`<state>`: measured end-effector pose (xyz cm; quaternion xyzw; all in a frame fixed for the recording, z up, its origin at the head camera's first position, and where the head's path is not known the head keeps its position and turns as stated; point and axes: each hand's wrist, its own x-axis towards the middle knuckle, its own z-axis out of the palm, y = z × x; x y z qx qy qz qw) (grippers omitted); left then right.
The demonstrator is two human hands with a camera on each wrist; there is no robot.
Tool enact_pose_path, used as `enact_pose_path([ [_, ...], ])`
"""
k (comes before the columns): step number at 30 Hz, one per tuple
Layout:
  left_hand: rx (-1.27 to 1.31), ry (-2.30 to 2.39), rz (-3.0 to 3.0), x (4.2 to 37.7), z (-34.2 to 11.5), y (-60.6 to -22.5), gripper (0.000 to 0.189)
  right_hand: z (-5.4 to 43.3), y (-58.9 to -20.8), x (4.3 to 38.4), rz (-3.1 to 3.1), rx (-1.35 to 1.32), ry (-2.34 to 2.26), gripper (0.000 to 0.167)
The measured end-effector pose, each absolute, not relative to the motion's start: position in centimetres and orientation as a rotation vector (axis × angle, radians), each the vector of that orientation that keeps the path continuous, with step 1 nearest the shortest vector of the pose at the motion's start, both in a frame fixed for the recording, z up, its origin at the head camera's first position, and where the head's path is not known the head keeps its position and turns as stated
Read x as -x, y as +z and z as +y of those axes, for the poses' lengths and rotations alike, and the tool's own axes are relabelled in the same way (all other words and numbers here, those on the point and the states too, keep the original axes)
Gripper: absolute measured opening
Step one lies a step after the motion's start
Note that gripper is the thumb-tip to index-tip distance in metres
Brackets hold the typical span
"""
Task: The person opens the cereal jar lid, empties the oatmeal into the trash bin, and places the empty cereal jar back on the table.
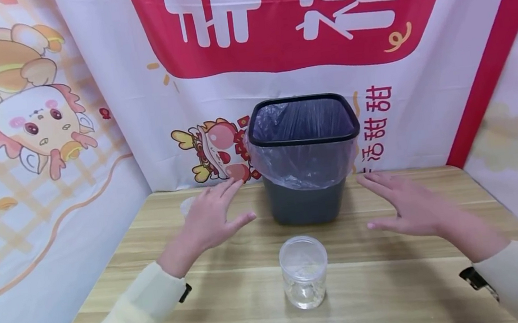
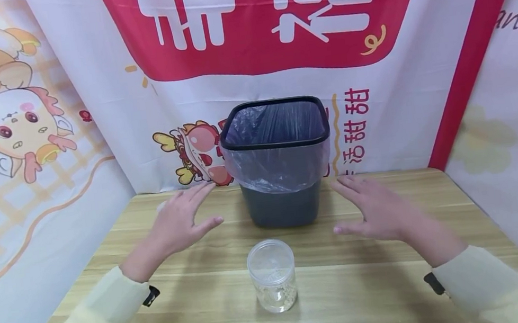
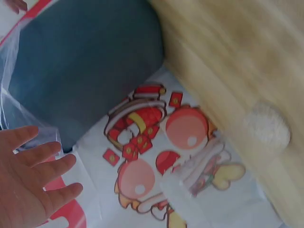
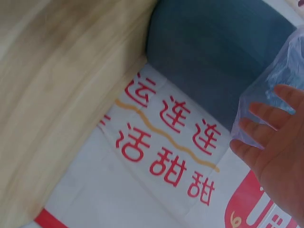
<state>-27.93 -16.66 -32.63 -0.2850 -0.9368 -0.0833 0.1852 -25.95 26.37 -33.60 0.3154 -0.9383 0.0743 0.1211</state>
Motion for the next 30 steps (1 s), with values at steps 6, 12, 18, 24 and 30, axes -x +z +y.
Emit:
enact_pose_path([
  [6, 0.921, -0.383, -2.618, 26.8, -15.8, -34.4, 0.077, 25.4, -34.9, 25.2, -2.67, -0.984, 0.337, 0.088],
  [12, 1.007, -0.542, -2.661, 25.8, -15.1, -36.5, 0.074, 24.0, -35.9, 24.2, -2.646, -1.057, 0.449, 0.086],
  [18, 1.04, -0.695, -2.776, 24.6, -14.3, -37.9, 0.081, 22.7, -37.0, 23.2, -2.647, -1.065, 0.565, 0.082],
  [24, 1.071, -0.795, -2.852, 23.9, -13.5, -39.5, 0.091, 21.6, -38.1, 22.6, -2.639, -1.098, 0.657, 0.078],
  [30, 1.123, -1.01, -2.86, 23.3, -12.8, -41.0, 0.095, 20.3, -39.0, 21.7, -2.648, -1.093, 0.764, 0.073],
])
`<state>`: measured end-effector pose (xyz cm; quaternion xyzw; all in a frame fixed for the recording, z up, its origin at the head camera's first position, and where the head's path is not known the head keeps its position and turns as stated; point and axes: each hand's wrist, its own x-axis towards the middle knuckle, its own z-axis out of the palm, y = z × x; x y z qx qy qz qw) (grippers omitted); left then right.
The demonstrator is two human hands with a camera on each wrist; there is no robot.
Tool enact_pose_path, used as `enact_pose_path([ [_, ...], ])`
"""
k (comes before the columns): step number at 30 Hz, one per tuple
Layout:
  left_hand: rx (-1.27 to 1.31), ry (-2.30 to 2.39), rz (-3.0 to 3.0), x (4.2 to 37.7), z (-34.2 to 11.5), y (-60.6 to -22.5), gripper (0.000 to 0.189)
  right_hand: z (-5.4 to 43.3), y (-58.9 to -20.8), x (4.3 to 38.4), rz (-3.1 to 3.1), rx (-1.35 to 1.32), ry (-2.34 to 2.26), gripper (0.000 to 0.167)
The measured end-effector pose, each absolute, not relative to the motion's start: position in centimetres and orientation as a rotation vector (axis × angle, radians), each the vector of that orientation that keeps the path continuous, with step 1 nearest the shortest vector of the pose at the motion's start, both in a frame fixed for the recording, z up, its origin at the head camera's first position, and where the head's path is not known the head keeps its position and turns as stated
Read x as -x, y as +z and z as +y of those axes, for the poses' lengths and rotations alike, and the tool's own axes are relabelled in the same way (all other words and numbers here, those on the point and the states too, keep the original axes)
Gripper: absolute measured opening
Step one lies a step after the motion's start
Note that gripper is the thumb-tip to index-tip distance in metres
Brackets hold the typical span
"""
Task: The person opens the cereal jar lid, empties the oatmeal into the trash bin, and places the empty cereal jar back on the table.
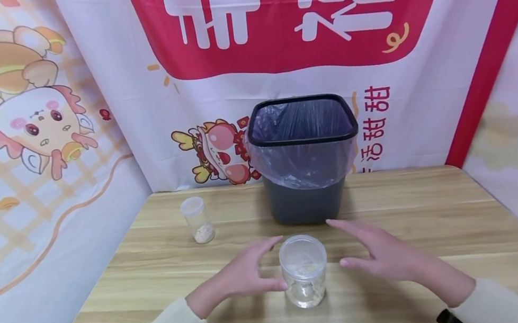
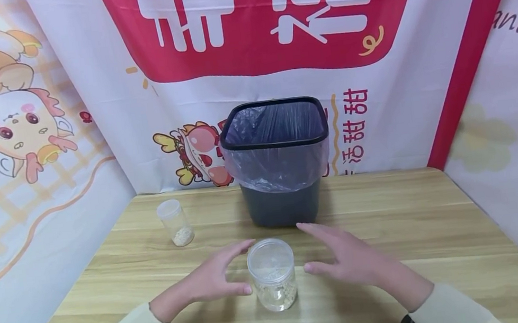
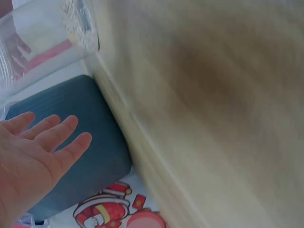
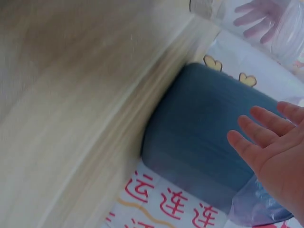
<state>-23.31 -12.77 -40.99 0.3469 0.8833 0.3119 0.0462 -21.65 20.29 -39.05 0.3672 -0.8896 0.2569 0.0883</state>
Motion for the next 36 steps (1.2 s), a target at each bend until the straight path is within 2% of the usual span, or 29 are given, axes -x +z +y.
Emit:
enact_pose_path([
  [9, -1.103, 1.133, 2.563, 23.0, -11.6, -42.3, 0.091, 18.5, -40.1, 20.6, -2.617, -1.084, 0.832, 0.069],
  [26, -0.954, 1.424, 2.426, 21.9, -9.4, -43.0, 0.093, 15.0, -41.3, 19.2, -2.514, -1.01, 1.303, 0.074],
  [36, -0.937, 1.551, 2.342, 21.7, -8.5, -43.5, 0.088, 13.4, -41.4, 18.3, -2.503, -0.768, 1.573, 0.082],
])
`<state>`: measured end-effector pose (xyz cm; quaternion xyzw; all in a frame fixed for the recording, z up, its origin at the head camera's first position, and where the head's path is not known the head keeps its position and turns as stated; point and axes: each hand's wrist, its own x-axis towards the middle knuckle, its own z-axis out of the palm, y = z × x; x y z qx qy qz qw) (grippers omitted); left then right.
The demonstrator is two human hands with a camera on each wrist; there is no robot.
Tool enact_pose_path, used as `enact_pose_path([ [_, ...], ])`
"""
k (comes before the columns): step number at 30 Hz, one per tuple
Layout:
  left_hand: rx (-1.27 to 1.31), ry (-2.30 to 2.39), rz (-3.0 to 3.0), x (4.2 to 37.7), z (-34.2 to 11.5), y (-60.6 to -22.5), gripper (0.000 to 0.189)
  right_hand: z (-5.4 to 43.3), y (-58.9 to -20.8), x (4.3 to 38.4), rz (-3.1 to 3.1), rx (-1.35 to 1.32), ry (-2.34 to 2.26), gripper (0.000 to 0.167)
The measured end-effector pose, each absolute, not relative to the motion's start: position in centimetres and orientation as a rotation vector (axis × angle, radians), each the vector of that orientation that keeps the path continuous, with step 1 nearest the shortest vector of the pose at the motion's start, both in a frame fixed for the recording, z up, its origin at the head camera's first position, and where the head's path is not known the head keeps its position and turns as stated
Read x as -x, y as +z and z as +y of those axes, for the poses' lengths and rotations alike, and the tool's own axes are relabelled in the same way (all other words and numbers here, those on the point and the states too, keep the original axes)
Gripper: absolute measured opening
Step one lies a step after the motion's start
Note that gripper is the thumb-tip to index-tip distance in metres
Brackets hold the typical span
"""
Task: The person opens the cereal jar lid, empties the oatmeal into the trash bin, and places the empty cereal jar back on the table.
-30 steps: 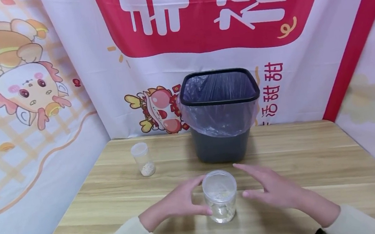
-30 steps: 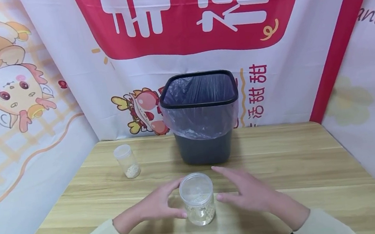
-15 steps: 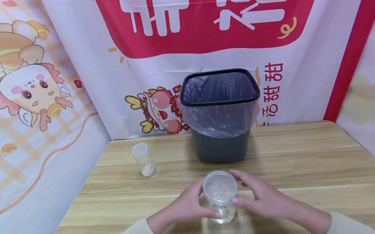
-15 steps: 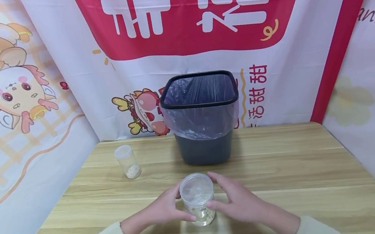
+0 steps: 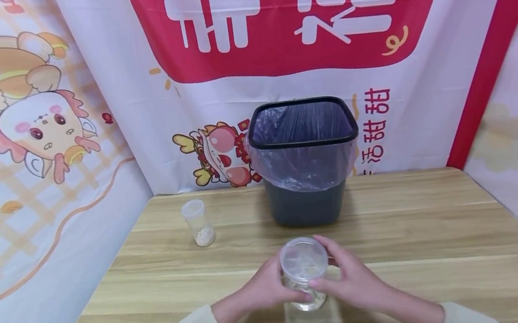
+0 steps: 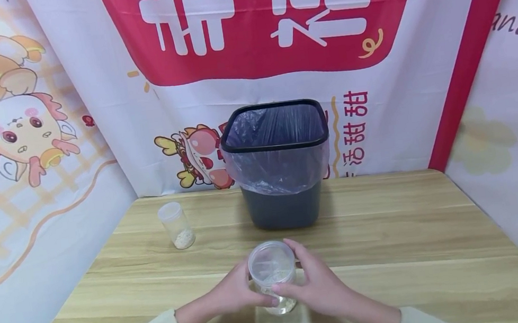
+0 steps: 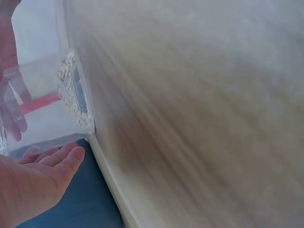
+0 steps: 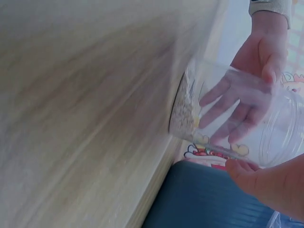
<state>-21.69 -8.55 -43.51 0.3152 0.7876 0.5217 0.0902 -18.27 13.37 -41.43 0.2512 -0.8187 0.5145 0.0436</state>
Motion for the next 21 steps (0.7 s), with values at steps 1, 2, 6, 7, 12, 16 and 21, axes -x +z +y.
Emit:
enact_pose_path([
  [1, -0.935, 1.558, 2.34, 21.6, -8.5, -43.5, 0.087, 13.2, -41.4, 18.2, -2.507, -0.739, 1.587, 0.084],
  [2, -0.933, 1.563, 2.335, 21.6, -8.5, -43.6, 0.087, 13.1, -41.4, 18.1, -2.513, -0.706, 1.609, 0.086],
  [6, -0.94, 1.558, 2.354, 21.5, -8.4, -43.6, 0.087, 12.7, -41.3, 17.9, -2.522, -0.616, 1.659, 0.091],
  [7, -0.945, 1.553, 2.362, 21.4, -8.3, -43.6, 0.087, 12.6, -41.4, 17.9, -2.521, -0.6, 1.669, 0.092],
  [12, -0.919, 1.531, 2.424, 21.2, -8.1, -43.4, 0.085, 12.1, -41.5, 17.7, -2.482, -0.504, 1.743, 0.09],
  [16, -0.865, 1.517, 2.487, 20.9, -7.9, -43.1, 0.082, 11.6, -41.4, 17.5, -2.418, -0.404, 1.848, 0.087],
  [21, -0.821, 1.491, 2.558, 20.6, -7.5, -42.8, 0.08, 11.1, -41.2, 17.2, -2.333, -0.323, 1.935, 0.082],
])
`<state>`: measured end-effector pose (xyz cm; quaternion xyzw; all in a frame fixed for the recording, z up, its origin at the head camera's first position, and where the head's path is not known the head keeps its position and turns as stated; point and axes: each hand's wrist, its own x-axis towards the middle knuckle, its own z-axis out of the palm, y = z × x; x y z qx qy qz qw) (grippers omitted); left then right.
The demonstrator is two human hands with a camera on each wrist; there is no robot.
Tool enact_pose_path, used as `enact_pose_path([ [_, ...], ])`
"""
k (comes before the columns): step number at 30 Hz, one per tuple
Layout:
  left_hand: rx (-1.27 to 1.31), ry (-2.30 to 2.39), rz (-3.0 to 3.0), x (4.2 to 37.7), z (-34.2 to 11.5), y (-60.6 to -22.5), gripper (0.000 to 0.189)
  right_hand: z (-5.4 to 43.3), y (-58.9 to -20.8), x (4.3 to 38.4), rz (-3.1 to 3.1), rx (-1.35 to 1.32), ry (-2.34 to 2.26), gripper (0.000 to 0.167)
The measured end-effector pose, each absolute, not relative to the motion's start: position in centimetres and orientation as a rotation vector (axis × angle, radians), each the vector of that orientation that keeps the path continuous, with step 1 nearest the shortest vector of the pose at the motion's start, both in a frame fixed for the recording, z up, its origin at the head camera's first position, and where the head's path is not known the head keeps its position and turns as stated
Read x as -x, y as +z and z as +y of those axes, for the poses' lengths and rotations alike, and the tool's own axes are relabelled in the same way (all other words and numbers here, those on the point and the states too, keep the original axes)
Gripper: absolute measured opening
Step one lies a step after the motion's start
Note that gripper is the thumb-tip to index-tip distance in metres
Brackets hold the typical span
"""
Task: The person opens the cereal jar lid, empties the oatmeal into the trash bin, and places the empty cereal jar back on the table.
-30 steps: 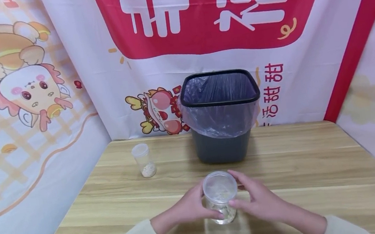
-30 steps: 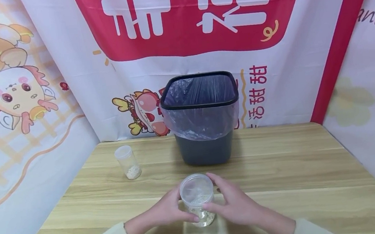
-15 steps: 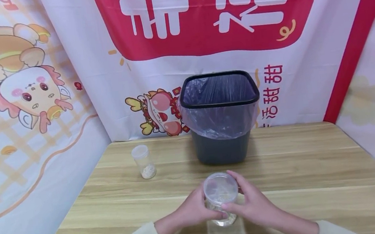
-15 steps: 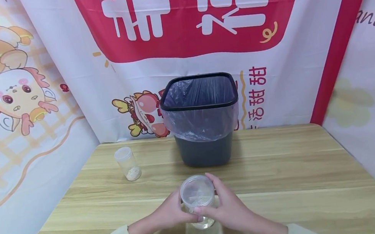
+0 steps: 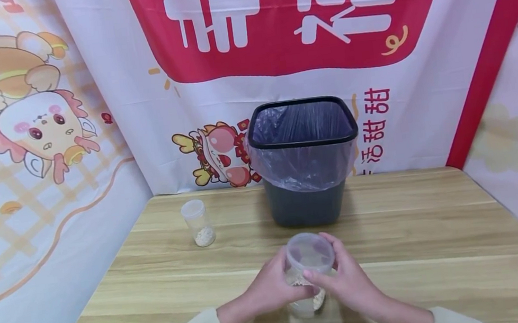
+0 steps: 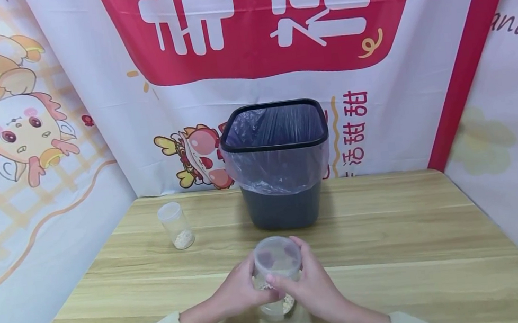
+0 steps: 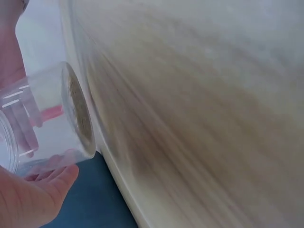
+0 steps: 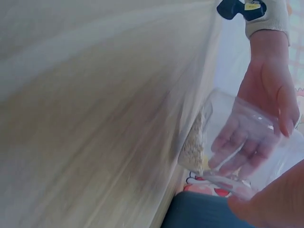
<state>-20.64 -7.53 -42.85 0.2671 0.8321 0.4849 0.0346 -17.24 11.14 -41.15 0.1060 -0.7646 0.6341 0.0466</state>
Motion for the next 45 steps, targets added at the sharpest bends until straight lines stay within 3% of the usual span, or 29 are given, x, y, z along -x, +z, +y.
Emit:
enact_pose_path([
  [24, -1.027, 1.313, 2.966, 19.4, -6.2, -42.0, 0.08, 9.7, -40.1, 16.6, -2.154, -0.003, 2.057, 0.073],
  [34, -1.039, 1.339, 2.866, 19.5, -6.4, -41.8, 0.075, 10.4, -40.6, 16.9, -2.12, -0.148, 2.048, 0.063],
  [45, -1.206, 1.47, 2.527, 20.5, -7.5, -41.5, 0.067, 12.5, -40.1, 17.6, -2.116, -0.627, 2.194, 0.064],
])
